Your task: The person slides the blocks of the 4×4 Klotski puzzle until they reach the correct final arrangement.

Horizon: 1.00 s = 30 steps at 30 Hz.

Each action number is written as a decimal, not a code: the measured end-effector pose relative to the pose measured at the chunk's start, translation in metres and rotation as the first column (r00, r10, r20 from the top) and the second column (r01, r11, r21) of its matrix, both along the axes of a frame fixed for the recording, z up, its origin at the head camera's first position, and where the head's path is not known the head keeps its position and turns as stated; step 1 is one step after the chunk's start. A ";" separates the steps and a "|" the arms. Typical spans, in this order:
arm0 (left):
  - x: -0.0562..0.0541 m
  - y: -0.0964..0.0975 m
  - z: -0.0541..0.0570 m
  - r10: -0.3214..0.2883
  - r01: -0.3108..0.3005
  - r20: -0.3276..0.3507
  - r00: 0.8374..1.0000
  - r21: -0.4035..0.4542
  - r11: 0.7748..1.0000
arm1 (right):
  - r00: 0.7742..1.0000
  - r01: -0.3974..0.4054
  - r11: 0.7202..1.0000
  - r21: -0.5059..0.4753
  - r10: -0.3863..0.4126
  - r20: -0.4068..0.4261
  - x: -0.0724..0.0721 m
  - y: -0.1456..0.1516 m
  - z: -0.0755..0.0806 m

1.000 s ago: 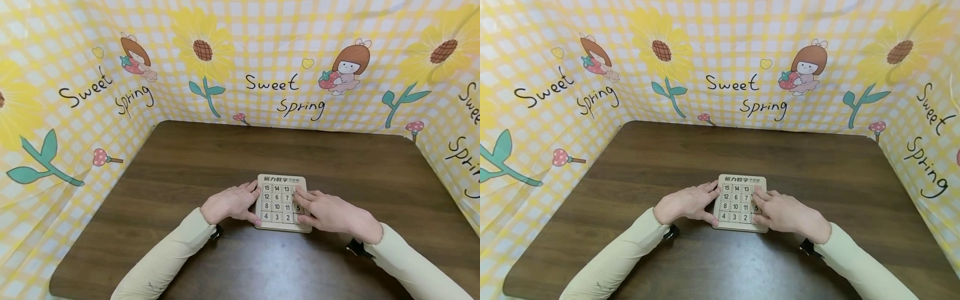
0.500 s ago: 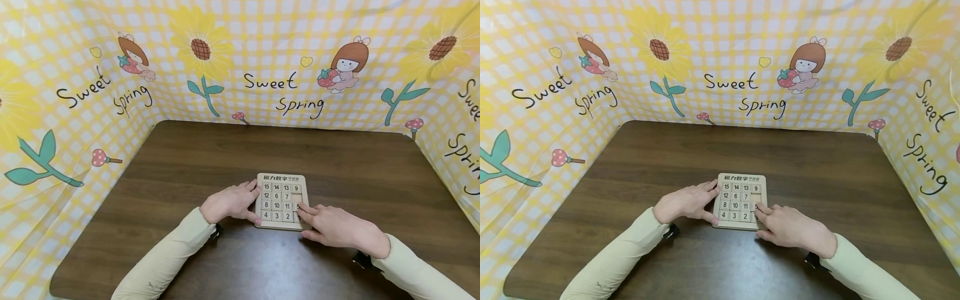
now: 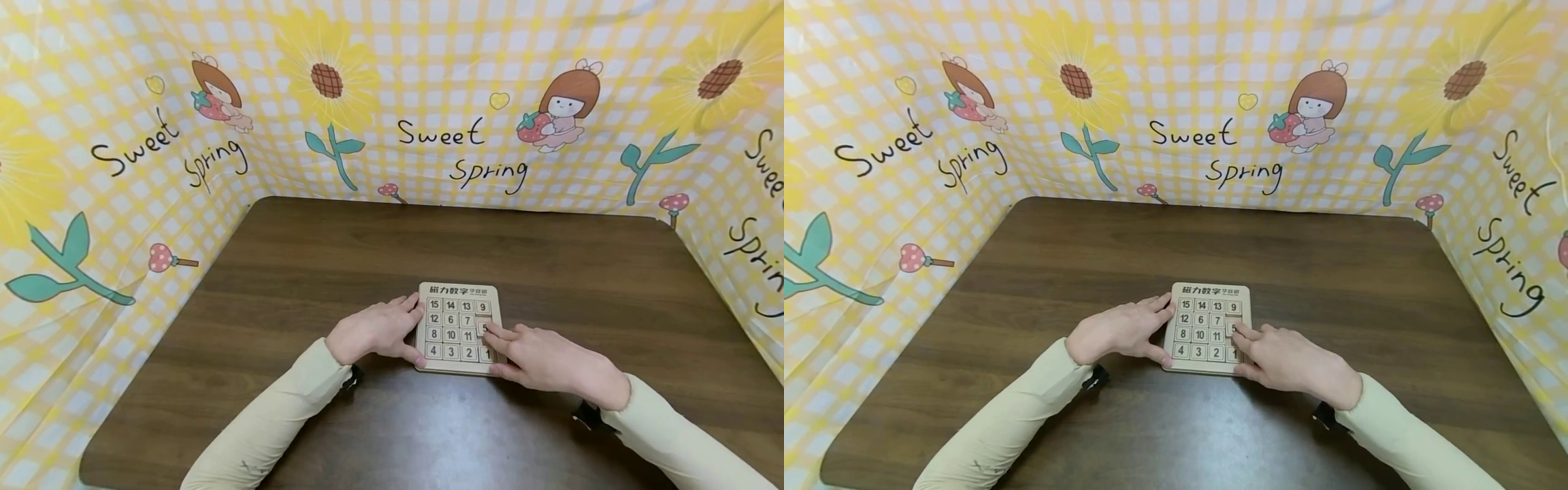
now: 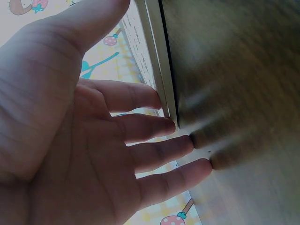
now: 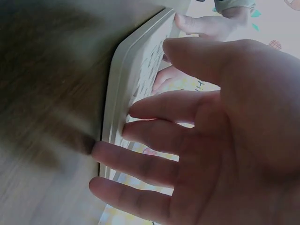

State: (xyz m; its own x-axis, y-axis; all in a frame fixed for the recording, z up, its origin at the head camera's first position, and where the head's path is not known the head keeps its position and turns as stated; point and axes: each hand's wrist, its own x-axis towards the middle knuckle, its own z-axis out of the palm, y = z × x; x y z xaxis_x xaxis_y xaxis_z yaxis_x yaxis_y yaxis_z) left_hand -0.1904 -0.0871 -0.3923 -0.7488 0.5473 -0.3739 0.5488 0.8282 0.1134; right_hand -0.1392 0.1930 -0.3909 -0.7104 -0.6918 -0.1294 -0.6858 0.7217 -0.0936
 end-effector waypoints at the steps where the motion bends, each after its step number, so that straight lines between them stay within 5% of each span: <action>1: 0.000 0.000 0.000 -0.003 0.003 -0.003 1.000 0.002 1.000 | 1.000 0.001 1.000 0.000 -0.001 -0.001 -0.001 0.000 -0.001; 12: -0.001 0.000 -0.001 -0.020 0.020 -0.014 1.000 -0.005 1.000 | 0.999 0.025 1.000 0.004 -0.025 0.039 -0.010 0.000 -0.004; 21: 0.000 -0.002 -0.001 -0.021 0.021 -0.013 1.000 0.007 1.000 | 1.000 -0.007 1.000 -0.027 0.007 -0.028 -0.009 -0.003 -0.006; 30: 0.000 0.000 -0.001 -0.020 0.020 -0.008 1.000 0.009 1.000 | 1.000 0.015 1.000 -0.013 -0.015 0.006 0.006 0.002 0.007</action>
